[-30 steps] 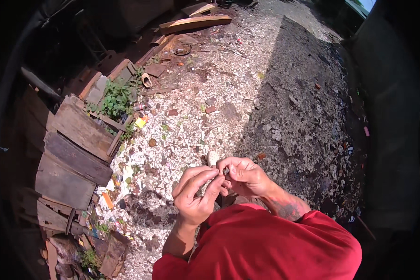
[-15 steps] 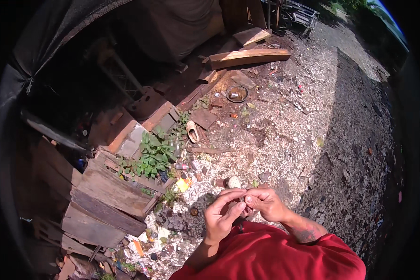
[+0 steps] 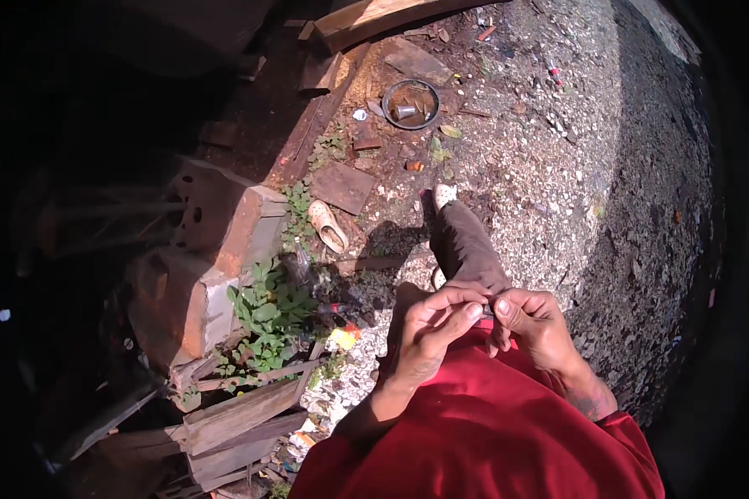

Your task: The person handles a small metal bit, walks to a bench grinder, and holds the bit against the spinning grinding wheel to sharpen or reshape it.

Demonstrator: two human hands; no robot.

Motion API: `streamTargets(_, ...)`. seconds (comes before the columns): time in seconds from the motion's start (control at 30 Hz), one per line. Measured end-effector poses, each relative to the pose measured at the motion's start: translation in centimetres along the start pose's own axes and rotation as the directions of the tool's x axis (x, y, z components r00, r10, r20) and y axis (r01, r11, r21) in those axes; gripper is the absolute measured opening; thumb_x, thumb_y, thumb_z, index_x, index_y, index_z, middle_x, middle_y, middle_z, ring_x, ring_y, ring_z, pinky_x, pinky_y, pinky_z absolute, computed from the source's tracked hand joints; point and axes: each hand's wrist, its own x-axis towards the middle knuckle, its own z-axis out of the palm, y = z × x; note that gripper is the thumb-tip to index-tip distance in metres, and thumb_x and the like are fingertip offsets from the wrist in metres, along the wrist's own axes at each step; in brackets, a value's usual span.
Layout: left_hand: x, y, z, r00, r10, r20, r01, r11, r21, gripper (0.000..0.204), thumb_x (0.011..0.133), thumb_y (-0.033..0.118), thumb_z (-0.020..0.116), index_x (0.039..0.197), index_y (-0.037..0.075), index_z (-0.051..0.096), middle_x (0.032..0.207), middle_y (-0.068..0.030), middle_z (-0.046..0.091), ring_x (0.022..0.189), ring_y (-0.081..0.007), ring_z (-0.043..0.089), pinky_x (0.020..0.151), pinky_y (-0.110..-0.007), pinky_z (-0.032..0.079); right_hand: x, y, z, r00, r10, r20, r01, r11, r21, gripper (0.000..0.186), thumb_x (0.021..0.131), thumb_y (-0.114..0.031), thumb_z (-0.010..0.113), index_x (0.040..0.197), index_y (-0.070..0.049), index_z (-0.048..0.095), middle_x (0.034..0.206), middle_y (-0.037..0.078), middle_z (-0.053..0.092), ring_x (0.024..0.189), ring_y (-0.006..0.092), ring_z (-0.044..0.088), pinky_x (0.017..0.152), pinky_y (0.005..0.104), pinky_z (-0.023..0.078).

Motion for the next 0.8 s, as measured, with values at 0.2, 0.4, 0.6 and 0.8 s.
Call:
streamTargets(0.2, 15.2, 10.9, -10.1, 0.99, 0.098, -0.103, -0.103, 0.993, -0.049, 0.016, 0.092, 0.005, 0.068, 0.105, -0.005, 0.065, 0.11, -0.0068, 0.058, 0.098, -0.0113, 0.06, 0.086, -0.026, 0.048, 21.9, -9.7, 4.6, 0.987, 0.133, 0.088, -0.121, 0.985, -0.126, 0.033, 0.102, -0.024, 0.055, 0.086, 0.003, 0.065, 0.061, 0.005, 0.058, 0.051, 0.0129, 0.057, 0.049, 0.025, 0.044)
streamTargets(0.4, 21.0, 28.4, -17.8, 0.861, 0.208, -0.464, -0.275, 0.958, -0.081, 0.014, 0.094, 0.006, 0.067, 0.105, -0.002, 0.066, 0.103, -0.0051, 0.066, 0.098, -0.0107, 0.061, 0.088, -0.026, 0.047, 40.4, -21.4, 20.9, 0.951, 0.218, 0.221, -0.051, 0.814, -0.579, 0.03, 0.101, -0.023, 0.058, 0.085, 0.001, 0.065, 0.059, 0.004, 0.059, 0.051, 0.0111, 0.058, 0.049, 0.0236, 0.042)
streamTargets(0.6, 26.2, 40.8, -30.4, 0.622, 0.351, -0.699, -0.576, 0.81, -0.106, 0.014, 0.092, 0.004, 0.066, 0.104, -0.003, 0.066, 0.102, -0.0078, 0.068, 0.096, -0.0143, 0.064, 0.088, -0.03, 0.049, 58.5, -24.7, 37.4, 0.849, 0.405, 0.339, -0.063, 0.715, -0.697, 0.022, 0.098, -0.025, 0.064, 0.092, -0.003, 0.067, 0.074, -0.001, 0.06, 0.069, 0.0064, 0.054, 0.059, 0.0262, 0.044)
streamTargets(0.8, 26.8, 60.1, -43.5, 0.491, 0.321, -0.81, -0.651, 0.753, -0.096, 0.022, 0.095, 0.014, 0.061, 0.106, -0.005, 0.062, 0.101, -0.0118, 0.068, 0.092, -0.0184, 0.064, 0.083, -0.032, 0.05, 73.9, -27.4, 58.5, 0.615, 0.541, 0.573, -0.284, 0.83, -0.48, 0.023, 0.1, -0.016, 0.059, 0.111, 0.005, 0.06, 0.097, 0.009, 0.067, 0.081, 0.0159, 0.066, 0.077, 0.03, 0.056)
